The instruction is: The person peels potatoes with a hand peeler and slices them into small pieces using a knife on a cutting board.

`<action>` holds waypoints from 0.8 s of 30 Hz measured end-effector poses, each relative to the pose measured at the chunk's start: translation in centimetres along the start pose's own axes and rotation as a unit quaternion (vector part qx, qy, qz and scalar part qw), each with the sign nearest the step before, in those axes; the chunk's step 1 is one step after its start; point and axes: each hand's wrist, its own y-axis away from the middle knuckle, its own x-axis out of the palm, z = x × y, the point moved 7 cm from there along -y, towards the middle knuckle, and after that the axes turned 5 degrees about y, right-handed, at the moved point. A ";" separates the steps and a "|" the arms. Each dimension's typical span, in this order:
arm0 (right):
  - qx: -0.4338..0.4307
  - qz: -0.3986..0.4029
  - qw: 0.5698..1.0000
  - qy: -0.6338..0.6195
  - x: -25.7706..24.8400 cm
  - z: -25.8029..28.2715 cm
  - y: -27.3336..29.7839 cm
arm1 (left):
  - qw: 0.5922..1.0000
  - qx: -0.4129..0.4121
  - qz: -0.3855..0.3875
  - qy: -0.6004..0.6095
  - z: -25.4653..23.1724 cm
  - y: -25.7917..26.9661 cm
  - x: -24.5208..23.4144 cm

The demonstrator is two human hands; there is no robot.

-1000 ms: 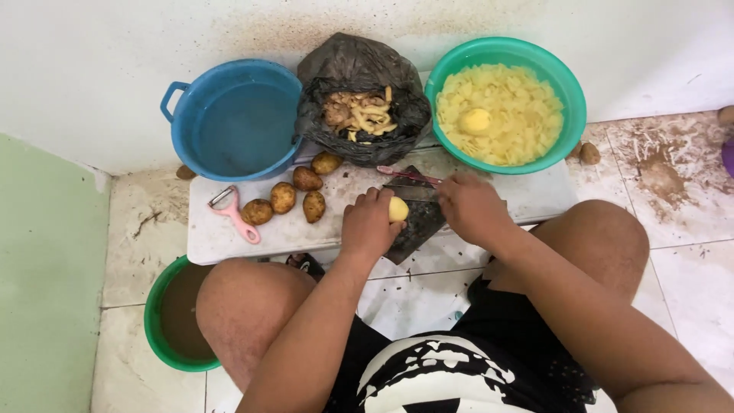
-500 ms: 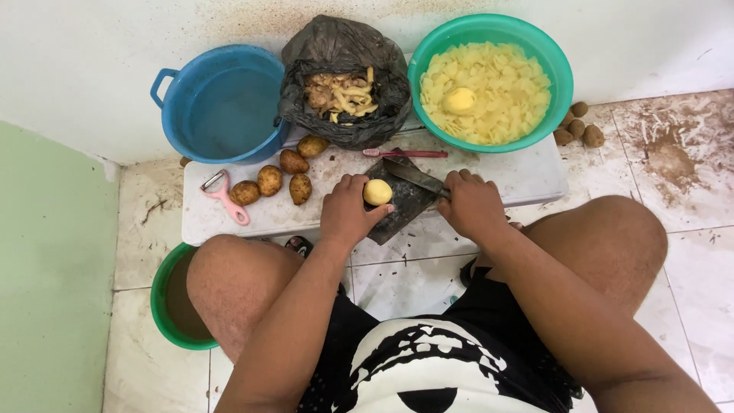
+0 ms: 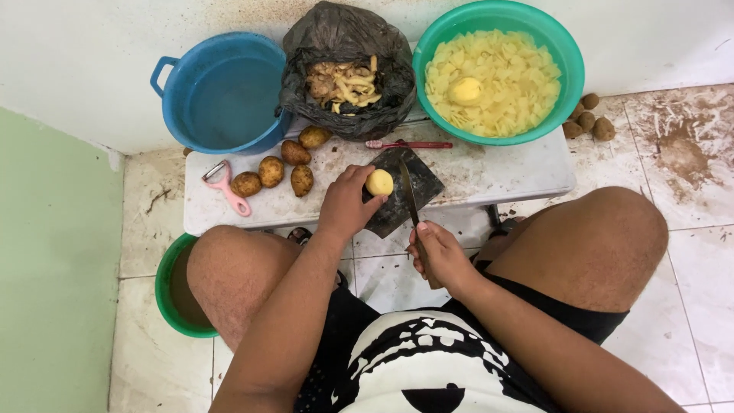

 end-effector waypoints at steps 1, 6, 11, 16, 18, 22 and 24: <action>0.003 0.003 1.000 0.000 0.1 0.1 0.1 | 1.000 -0.004 0.001 0.000 -0.4 0.2 -0.5; -0.085 0.046 0.991 0.096 0.8 0.2 -1.1 | 0.999 -0.001 0.001 0.045 -0.8 0.4 -1.1; -0.078 0.056 0.993 0.074 2.0 1.0 -0.9 | 0.997 -0.012 -0.017 0.077 -0.9 0.6 -2.1; -0.068 0.049 0.995 0.054 1.9 0.9 -1.0 | 0.994 -0.016 -0.020 0.108 -0.7 0.5 -2.2; -0.068 0.044 0.995 0.063 1.8 0.6 -1.1 | 0.994 -0.014 -0.024 0.108 -0.2 0.4 -2.0; -0.053 0.045 0.994 0.084 2.1 0.4 -0.9 | 0.991 -0.013 -0.033 0.130 -0.8 0.6 -2.4; -0.045 0.048 0.994 0.086 2.2 0.1 -1.0 | 0.990 -0.025 -0.030 0.136 -0.7 0.7 -2.5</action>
